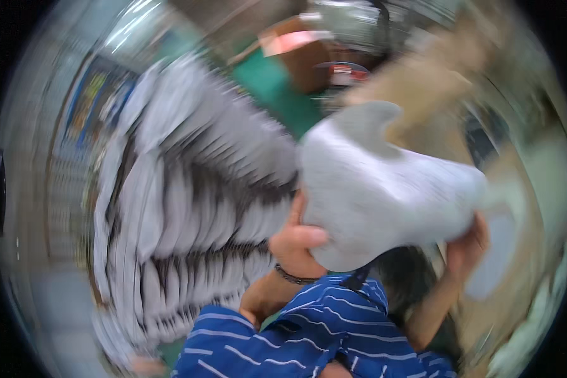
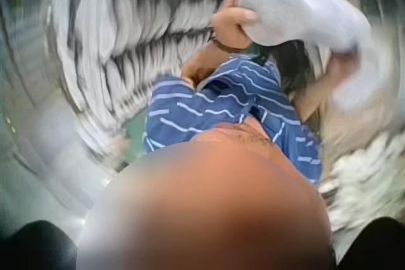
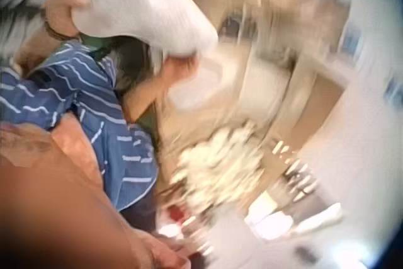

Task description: Picking up manufacturing component pieces from a stack and placing them onto a tiered storage rack.

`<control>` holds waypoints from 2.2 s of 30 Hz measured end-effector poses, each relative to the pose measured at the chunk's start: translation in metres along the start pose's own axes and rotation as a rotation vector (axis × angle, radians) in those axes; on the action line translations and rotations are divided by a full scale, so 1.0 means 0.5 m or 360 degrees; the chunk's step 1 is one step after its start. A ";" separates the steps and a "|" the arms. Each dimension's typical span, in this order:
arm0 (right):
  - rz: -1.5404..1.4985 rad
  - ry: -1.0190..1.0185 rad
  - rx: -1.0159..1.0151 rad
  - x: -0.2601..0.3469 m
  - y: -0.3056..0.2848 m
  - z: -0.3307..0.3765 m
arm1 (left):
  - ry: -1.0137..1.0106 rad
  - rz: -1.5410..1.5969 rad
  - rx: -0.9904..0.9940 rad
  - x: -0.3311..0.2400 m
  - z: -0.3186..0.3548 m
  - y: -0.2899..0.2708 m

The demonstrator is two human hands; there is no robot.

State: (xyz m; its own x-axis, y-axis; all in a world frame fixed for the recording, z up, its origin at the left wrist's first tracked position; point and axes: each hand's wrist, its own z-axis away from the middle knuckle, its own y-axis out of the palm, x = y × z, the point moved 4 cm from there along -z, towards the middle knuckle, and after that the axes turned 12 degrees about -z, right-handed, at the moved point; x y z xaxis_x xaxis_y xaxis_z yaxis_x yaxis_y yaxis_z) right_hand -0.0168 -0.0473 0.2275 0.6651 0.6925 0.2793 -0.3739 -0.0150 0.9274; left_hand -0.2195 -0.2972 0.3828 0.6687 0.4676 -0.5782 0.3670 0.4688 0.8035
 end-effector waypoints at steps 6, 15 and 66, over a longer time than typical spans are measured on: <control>0.0292 0.0356 0.0034 -0.281 0.463 0.055 | 0.0792 -0.0053 0.0103 -0.317 0.331 -0.037; 0.0844 0.1627 0.1748 -0.987 0.948 0.397 | 0.2163 -0.0323 -0.0428 -0.633 0.895 -0.232; 0.1704 0.0144 0.3718 -1.203 0.858 0.817 | 0.1695 -0.2571 -0.0866 -0.434 0.809 -0.470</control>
State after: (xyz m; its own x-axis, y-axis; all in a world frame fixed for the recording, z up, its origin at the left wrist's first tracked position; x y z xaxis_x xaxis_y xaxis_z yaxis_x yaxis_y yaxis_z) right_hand -0.3131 -0.7647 0.5589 0.7832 -0.0235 0.6213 0.5379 -0.4756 -0.6960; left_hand -0.1891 -0.8121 0.3771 -0.6660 -0.4598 -0.5873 -0.2102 0.8712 -0.4437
